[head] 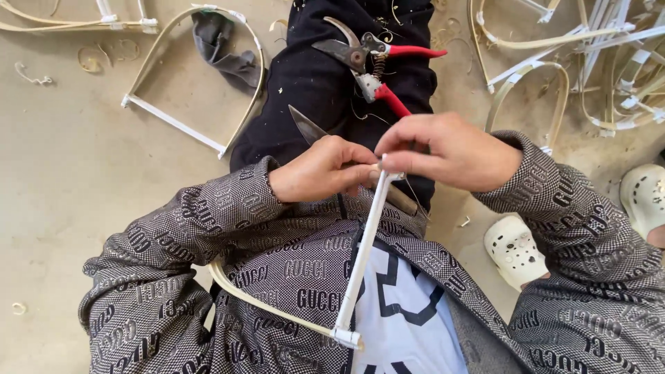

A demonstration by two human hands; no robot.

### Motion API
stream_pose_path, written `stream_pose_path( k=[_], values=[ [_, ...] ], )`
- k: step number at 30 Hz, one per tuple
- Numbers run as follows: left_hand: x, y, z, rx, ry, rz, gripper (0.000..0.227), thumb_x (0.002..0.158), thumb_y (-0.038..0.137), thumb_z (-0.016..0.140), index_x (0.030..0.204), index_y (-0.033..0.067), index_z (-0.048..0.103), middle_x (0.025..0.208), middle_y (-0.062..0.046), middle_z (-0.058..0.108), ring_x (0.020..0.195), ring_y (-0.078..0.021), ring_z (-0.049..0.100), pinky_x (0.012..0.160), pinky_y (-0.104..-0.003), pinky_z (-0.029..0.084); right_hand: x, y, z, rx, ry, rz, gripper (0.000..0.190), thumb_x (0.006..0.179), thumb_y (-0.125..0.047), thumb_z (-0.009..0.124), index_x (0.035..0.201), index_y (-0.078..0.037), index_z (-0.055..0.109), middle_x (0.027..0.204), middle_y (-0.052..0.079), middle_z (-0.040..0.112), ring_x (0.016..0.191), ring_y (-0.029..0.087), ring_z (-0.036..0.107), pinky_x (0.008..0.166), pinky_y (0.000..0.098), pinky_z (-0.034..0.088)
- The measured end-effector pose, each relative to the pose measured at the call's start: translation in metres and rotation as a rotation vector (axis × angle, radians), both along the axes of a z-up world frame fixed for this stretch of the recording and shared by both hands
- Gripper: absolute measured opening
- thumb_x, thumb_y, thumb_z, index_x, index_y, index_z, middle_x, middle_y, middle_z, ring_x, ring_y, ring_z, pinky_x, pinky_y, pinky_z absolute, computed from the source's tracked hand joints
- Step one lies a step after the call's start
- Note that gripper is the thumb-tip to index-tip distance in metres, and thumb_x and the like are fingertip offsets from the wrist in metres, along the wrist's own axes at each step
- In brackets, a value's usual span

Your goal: Assembling and securing bamboo strips into U-shaped frames using tape, pliers, and scissors.

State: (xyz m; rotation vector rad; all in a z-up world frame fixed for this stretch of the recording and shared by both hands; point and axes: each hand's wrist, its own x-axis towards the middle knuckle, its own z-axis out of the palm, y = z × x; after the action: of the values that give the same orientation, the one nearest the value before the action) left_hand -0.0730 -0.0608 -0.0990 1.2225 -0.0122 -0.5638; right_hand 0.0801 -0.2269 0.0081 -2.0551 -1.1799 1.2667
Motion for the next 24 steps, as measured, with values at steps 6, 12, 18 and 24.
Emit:
stream_pose_path(
  k=[6,12,18,24],
  values=[
    [-0.003,0.008,0.005,-0.016,-0.125,0.047,0.030,0.104,0.023,0.062,0.122,0.0016,0.072,0.091,0.000,0.069,0.074,-0.0036,0.063,0.066,-0.021,0.056,0.000,-0.006,0.006,0.015,0.051,0.064,0.037,0.086,-0.026,0.076,0.116,-0.006,0.069,0.095,0.005,0.074,0.085,0.015,0.072,0.075,0.0307,0.057],
    [0.000,0.020,0.009,-0.074,-0.293,0.263,0.026,0.110,0.013,0.057,0.130,0.0015,0.069,0.111,-0.004,0.058,0.096,-0.0076,0.064,0.082,-0.023,0.058,-0.025,-0.008,0.010,0.298,-0.144,-0.131,0.061,0.083,-0.013,0.083,0.135,-0.002,0.053,0.113,0.010,0.066,0.100,0.020,0.067,0.091,0.0337,0.055],
    [0.013,0.025,0.021,-0.068,-0.438,0.462,0.027,0.113,0.009,0.054,0.138,0.0026,0.062,0.119,-0.003,0.059,0.100,-0.0078,0.063,0.083,-0.023,0.057,-0.049,0.015,-0.044,0.669,-0.478,-0.429,0.056,0.092,-0.007,0.087,0.133,-0.005,0.048,0.122,0.015,0.056,0.102,0.021,0.060,0.093,0.0293,0.053],
    [0.014,0.026,0.028,-0.202,-0.356,0.547,0.031,0.112,0.008,0.054,0.142,-0.0016,0.058,0.119,-0.001,0.065,0.103,-0.0050,0.063,0.089,-0.022,0.055,-0.045,0.048,-0.058,0.939,-0.609,-0.650,0.043,0.091,-0.004,0.089,0.119,-0.002,0.057,0.109,0.013,0.061,0.092,0.019,0.061,0.084,0.0283,0.052]
  ],
)
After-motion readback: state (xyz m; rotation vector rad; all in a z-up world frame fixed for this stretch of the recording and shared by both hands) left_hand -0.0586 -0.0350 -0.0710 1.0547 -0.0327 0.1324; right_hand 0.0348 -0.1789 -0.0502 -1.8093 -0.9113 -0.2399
